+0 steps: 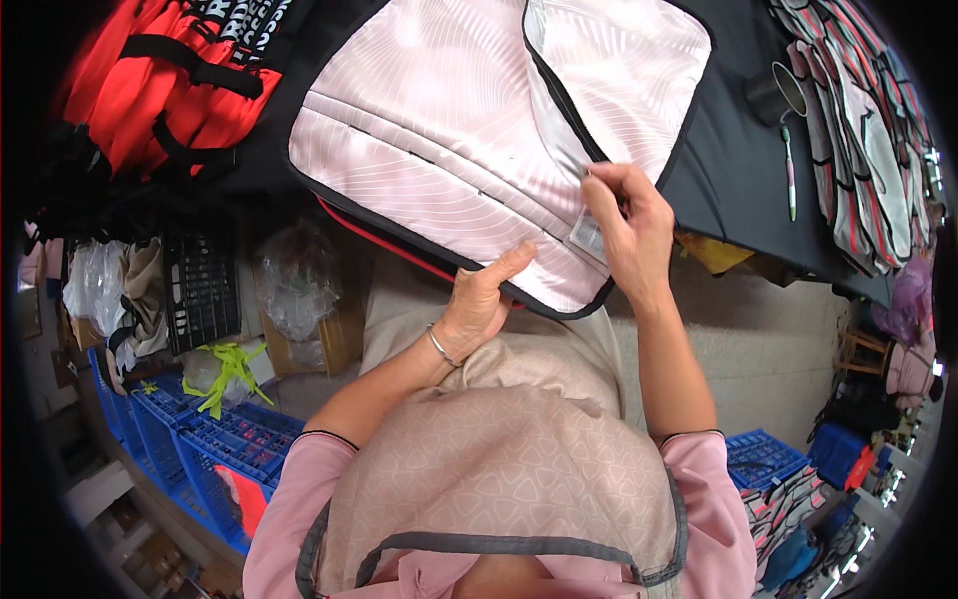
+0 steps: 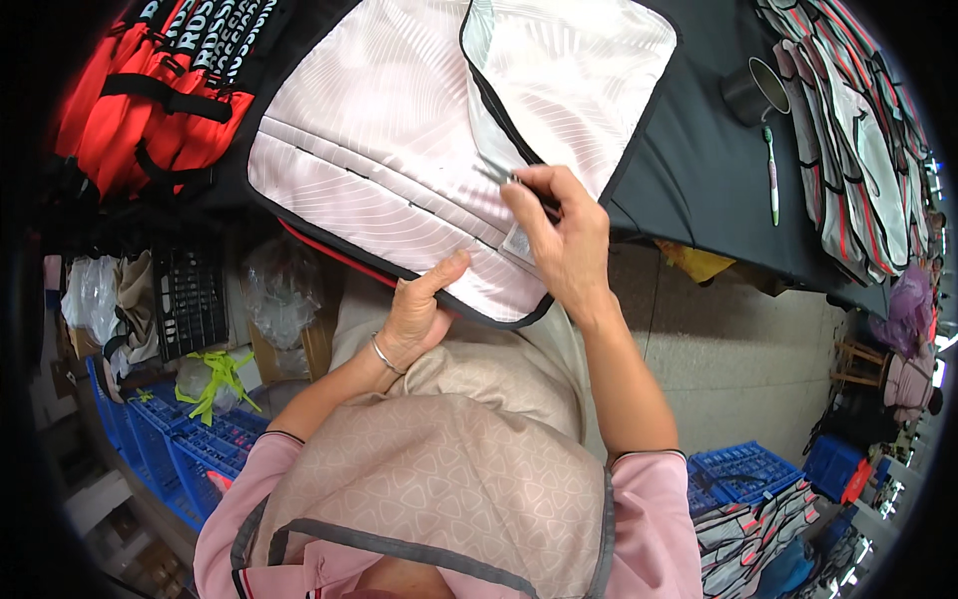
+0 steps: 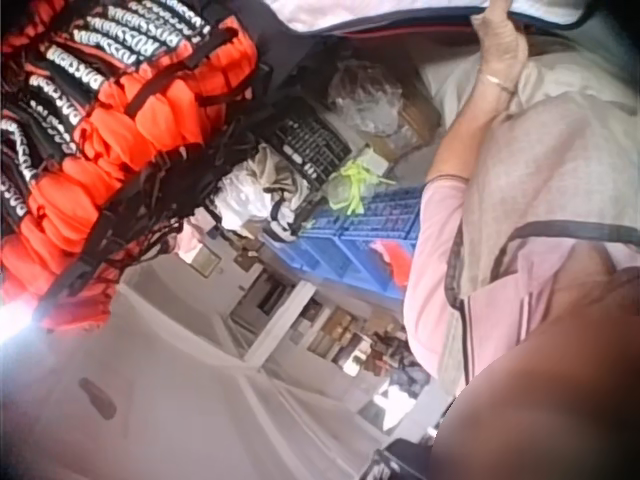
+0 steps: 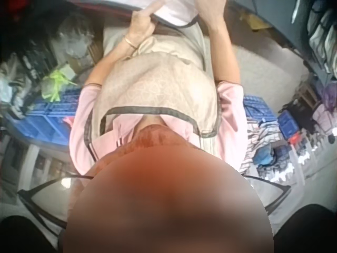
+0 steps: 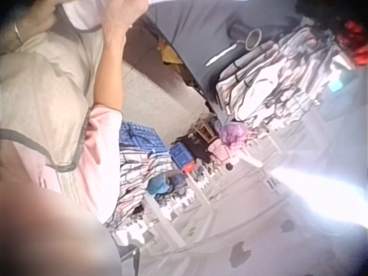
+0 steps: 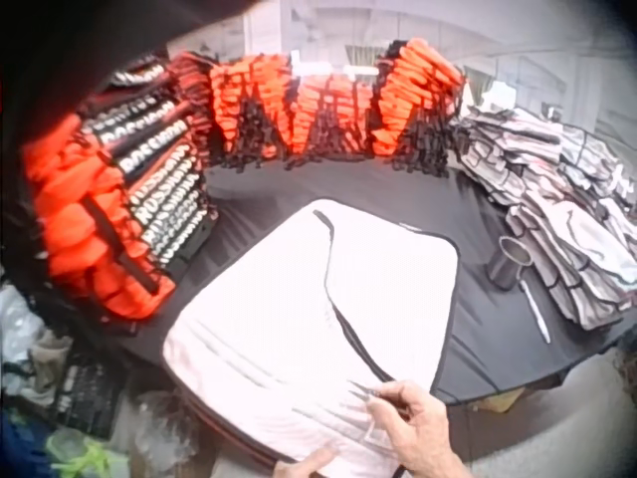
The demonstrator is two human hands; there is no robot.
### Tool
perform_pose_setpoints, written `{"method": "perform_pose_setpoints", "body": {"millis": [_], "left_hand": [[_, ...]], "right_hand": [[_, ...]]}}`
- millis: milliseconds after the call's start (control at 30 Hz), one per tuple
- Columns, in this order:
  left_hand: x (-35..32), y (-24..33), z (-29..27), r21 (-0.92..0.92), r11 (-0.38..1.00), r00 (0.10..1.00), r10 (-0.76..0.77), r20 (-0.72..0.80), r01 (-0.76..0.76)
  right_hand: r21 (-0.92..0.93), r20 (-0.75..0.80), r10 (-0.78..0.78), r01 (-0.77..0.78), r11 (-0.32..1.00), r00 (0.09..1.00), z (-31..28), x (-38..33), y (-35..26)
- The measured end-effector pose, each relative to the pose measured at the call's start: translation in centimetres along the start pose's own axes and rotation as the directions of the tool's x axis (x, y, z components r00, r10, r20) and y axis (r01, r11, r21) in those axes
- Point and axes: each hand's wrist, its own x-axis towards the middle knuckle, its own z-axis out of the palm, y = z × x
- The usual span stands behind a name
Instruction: Inspecting and using a brush to clean or glue backpack components during manufacturing.
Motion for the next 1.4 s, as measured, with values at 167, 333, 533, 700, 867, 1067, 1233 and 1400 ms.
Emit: {"method": "perform_pose_setpoints", "body": {"millis": [167, 333, 533, 700, 867, 1067, 1233, 1400], "left_hand": [[0.0, 0.3, 0.5, -0.001, 1.000, 0.999, 0.024, 0.027, -0.024], [0.3, 0.2, -0.1, -0.017, 0.999, 0.998, -0.040, 0.053, 0.041], [0.1, 0.3, 0.3, -0.006, 1.000, 0.998, -0.016, 0.060, 0.017], [0.0, 0.4, 0.3, -0.004, 1.000, 0.998, -0.029, 0.056, 0.029], [0.0, -0.1, -0.1, -0.025, 0.999, 0.999, -0.039, 0.024, 0.040], [-0.2, 0.1, 0.1, -0.032, 0.999, 1.000, -0.012, 0.007, 0.012], [0.0, 0.2, -0.2, -0.023, 1.000, 1.000, -0.009, 0.023, 0.009], [0.7, -0.1, -1.2, -0.031, 0.999, 0.999, -0.010, 0.043, 0.011]], "right_hand": [[-0.466, 0.048, -0.330, 0.314, 0.827, 0.943, -1.2, -3.9, 0.1], [-0.650, 0.101, -0.473, 0.418, 0.635, 0.875, -1.0, -4.6, 0.4], [-0.680, 0.113, -0.507, 0.438, 0.588, 0.855, -0.7, -4.3, 0.9], [-0.713, 0.106, -0.509, 0.422, 0.560, 0.854, -0.5, -4.4, 1.0], [-0.751, 0.101, -0.523, 0.410, 0.517, 0.846, -0.1, -4.6, 0.9], [-0.747, 0.090, -0.543, 0.417, 0.518, 0.835, 0.1, -4.7, 1.5], [-0.356, 0.108, -0.230, 0.254, 0.899, 0.967, -1.5, -4.0, 1.8], [0.169, 0.279, 0.249, -0.303, 0.938, 0.927, -4.7, -2.9, 0.3]]}}
